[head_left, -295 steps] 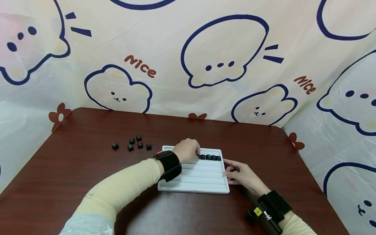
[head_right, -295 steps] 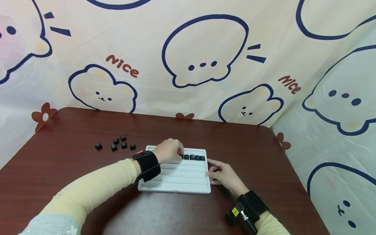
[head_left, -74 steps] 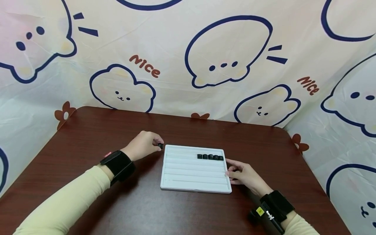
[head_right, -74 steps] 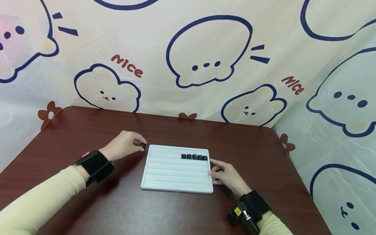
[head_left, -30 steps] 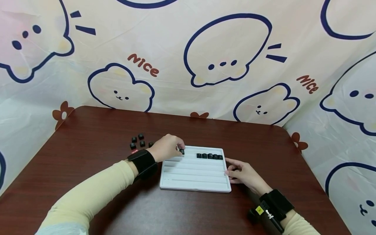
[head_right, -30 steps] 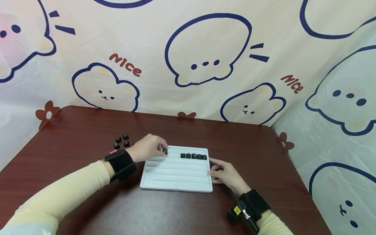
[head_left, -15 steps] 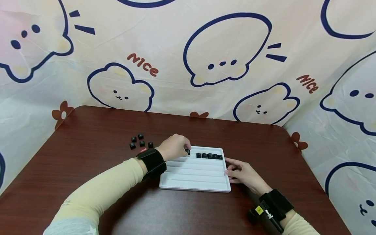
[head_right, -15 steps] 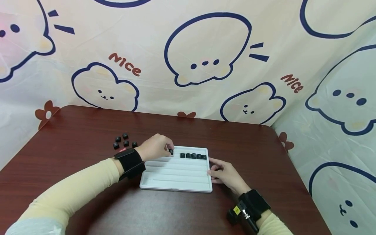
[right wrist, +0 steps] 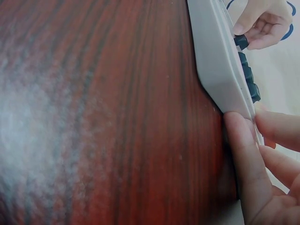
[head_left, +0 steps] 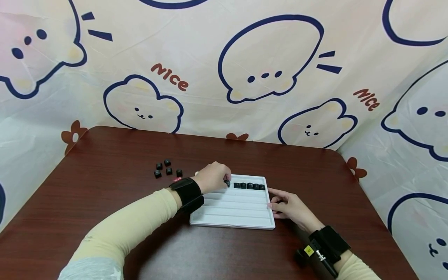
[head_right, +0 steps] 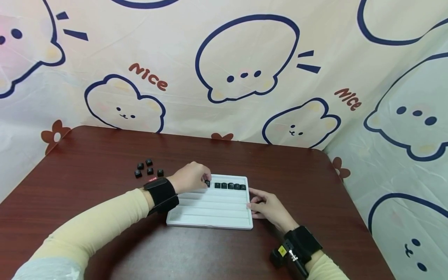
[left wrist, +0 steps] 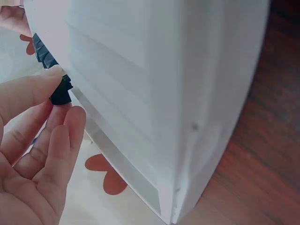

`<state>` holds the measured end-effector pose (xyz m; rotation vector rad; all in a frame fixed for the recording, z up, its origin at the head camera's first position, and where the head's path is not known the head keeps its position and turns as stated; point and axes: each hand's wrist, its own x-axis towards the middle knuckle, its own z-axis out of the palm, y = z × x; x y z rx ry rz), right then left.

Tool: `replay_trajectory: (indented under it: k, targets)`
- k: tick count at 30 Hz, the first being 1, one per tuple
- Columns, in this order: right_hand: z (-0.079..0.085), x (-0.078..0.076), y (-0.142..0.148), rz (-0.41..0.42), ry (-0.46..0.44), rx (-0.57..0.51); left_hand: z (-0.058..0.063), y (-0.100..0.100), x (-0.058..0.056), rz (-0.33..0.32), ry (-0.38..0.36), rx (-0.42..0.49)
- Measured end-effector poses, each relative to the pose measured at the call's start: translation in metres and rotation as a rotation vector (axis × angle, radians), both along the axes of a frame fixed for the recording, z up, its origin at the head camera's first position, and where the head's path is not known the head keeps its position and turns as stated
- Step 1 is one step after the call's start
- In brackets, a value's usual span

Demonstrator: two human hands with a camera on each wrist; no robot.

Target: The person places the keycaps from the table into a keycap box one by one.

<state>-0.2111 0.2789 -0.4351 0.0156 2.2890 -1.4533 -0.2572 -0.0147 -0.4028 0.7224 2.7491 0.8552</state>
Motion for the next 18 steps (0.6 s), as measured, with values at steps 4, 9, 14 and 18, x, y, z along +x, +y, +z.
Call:
replay_trajectory:
  k: [4,9,14,18]
  targets:
    - [0.0,0.0,0.001,0.01,0.008,-0.006,0.0,0.002,0.0,0.001,-0.012,-0.012]
    - [0.0,0.0,0.0,-0.002,0.0,-0.001,-0.001,0.005,-0.002,0.005,0.001,-0.047]
    - [-0.001,0.0,0.001,0.007,0.007,-0.005,-0.002,0.008,-0.003,0.007,0.007,-0.088]
    - [0.0,-0.001,0.002,0.019,0.015,-0.006,0.0,0.011,-0.003,0.002,0.022,-0.117]
